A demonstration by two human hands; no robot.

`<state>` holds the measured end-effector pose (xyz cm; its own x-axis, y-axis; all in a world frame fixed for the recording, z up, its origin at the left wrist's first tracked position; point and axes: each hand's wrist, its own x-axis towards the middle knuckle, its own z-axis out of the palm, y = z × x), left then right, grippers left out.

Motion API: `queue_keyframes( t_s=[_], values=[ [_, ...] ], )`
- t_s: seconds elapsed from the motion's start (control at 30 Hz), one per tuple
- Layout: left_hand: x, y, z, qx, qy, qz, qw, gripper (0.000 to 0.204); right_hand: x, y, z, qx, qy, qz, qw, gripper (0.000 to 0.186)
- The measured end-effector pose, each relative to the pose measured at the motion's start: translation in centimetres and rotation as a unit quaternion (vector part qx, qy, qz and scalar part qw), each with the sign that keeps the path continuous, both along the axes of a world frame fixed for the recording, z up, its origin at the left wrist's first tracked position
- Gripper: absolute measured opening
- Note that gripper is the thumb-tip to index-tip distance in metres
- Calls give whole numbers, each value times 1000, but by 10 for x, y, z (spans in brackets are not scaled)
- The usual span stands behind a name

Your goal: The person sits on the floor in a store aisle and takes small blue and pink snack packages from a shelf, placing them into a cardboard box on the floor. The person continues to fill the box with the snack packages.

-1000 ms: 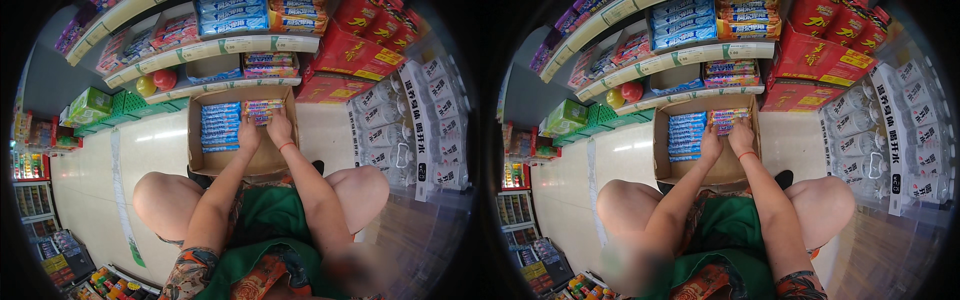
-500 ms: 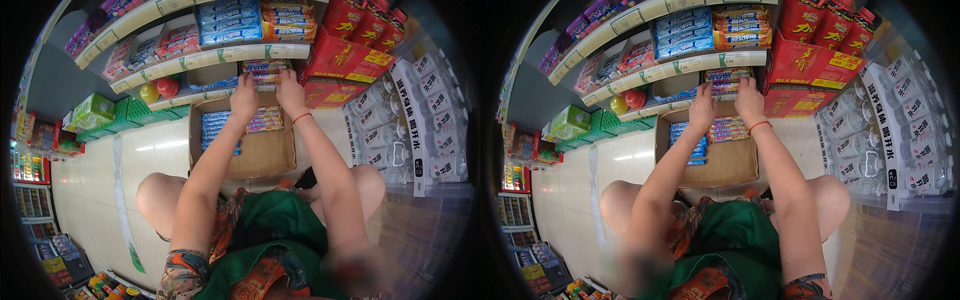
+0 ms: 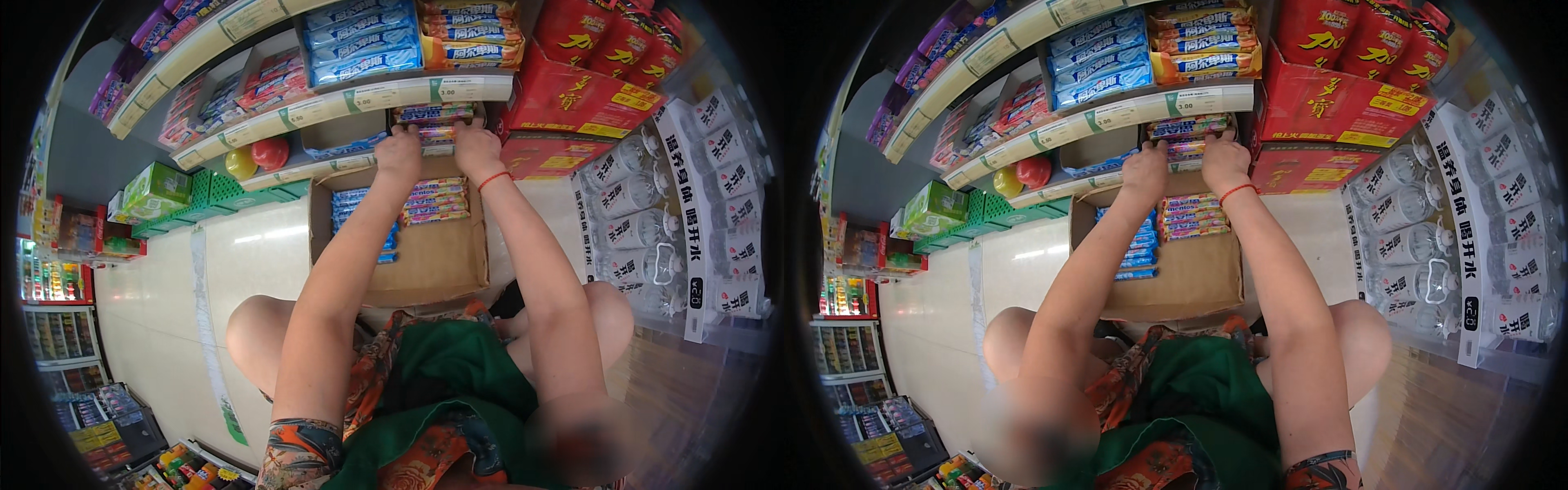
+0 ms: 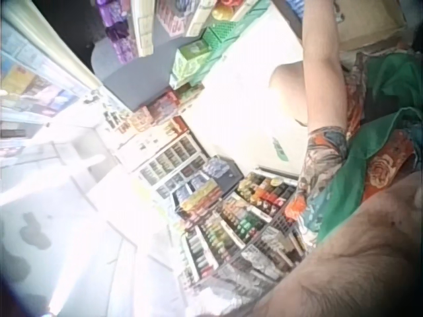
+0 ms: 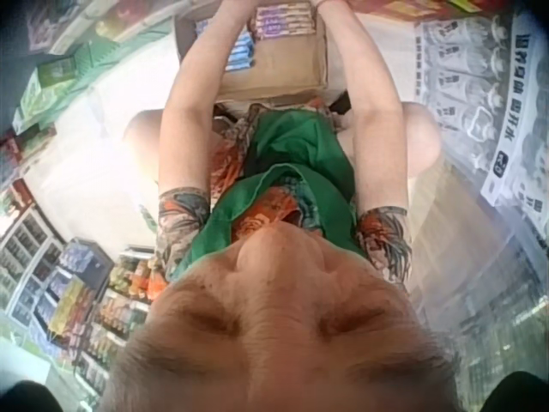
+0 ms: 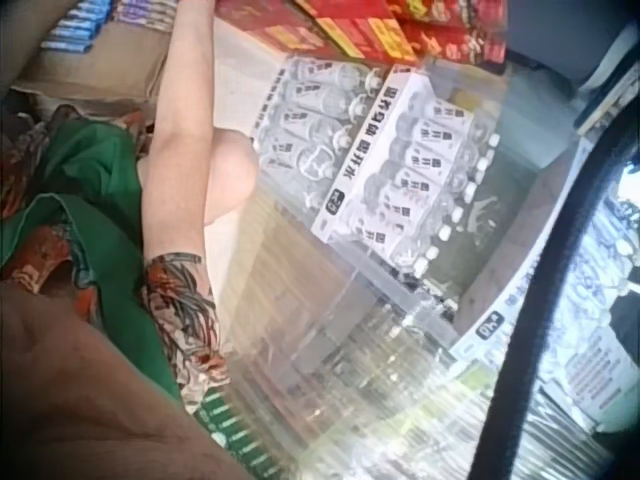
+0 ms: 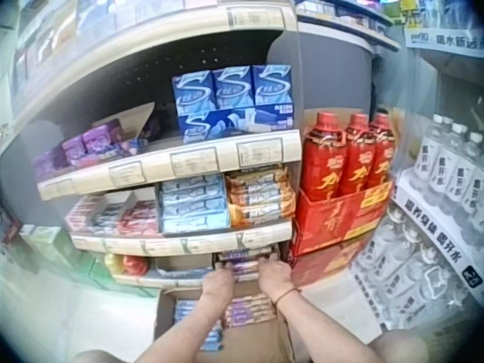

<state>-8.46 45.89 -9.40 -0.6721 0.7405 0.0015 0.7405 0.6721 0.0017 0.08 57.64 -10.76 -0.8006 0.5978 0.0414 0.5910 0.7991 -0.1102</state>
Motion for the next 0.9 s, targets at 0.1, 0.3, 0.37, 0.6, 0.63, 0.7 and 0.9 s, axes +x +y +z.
queue_keyframes(
  t_s=[0.1,0.3,0.37,0.6,0.63,0.7,0.9],
  values=[
    [-2,4,1,14,-13,8,1000,28,-2,4,-2,-35,31,-27,999,30],
    [-15,-2,-9,62,-20,8,998,27,0,6,-7,14,67,-22,997,21],
    [-15,-5,-11,75,-24,12,997,30,2,4,-5,21,90,-23,995,22],
    [-18,-9,0,111,-19,-11,994,29,7,4,-3,29,149,-12,988,28],
    [-20,-9,0,122,-17,-13,992,28,7,6,-4,25,161,-5,987,28],
    [-24,-13,-5,153,-3,-20,988,24,7,4,2,-4,177,3,984,31],
    [-26,-11,-7,135,-20,-30,990,22,11,7,12,-50,198,6,979,37]
  ],
)
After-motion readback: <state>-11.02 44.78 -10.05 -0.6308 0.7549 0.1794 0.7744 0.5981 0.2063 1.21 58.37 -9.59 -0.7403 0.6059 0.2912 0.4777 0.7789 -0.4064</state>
